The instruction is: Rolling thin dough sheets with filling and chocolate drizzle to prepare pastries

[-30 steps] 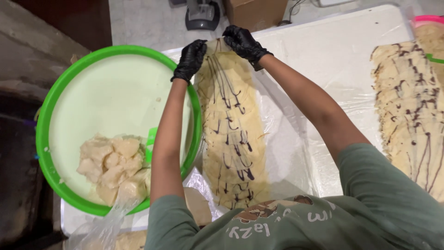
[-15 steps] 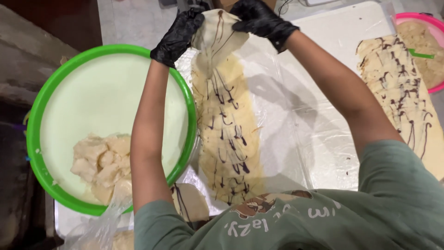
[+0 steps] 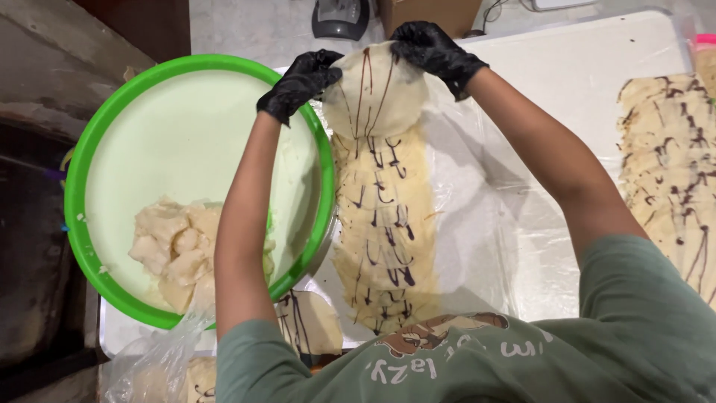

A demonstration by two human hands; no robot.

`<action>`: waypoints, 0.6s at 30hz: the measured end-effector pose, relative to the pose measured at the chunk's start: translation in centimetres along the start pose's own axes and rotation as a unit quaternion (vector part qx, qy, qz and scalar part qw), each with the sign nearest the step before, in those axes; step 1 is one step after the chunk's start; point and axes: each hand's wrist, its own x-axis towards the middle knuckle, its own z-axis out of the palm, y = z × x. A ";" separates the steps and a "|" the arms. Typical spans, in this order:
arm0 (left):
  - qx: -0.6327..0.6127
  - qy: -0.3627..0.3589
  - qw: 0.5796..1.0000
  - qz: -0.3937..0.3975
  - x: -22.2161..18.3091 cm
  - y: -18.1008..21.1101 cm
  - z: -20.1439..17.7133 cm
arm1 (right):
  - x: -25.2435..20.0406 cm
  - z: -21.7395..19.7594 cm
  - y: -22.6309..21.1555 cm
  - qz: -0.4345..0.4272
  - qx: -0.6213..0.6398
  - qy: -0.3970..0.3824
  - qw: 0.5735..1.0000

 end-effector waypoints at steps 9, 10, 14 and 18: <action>-0.031 0.025 0.986 0.164 5.4 -6.0 -3.7 | 5.3 0.6 2.8 -0.089 0.064 0.125 0.986; -0.030 0.048 0.987 0.153 5.7 -8.0 -3.4 | 4.3 1.0 1.7 -0.148 -0.059 0.111 0.981; -0.051 -0.031 0.997 0.041 1.8 -12.5 0.0 | -3.5 3.8 3.5 -0.232 -0.254 0.052 0.937; 0.288 -0.118 0.950 -0.015 -3.0 -9.7 3.2 | -11.5 7.1 6.2 -0.033 -0.138 -0.020 0.990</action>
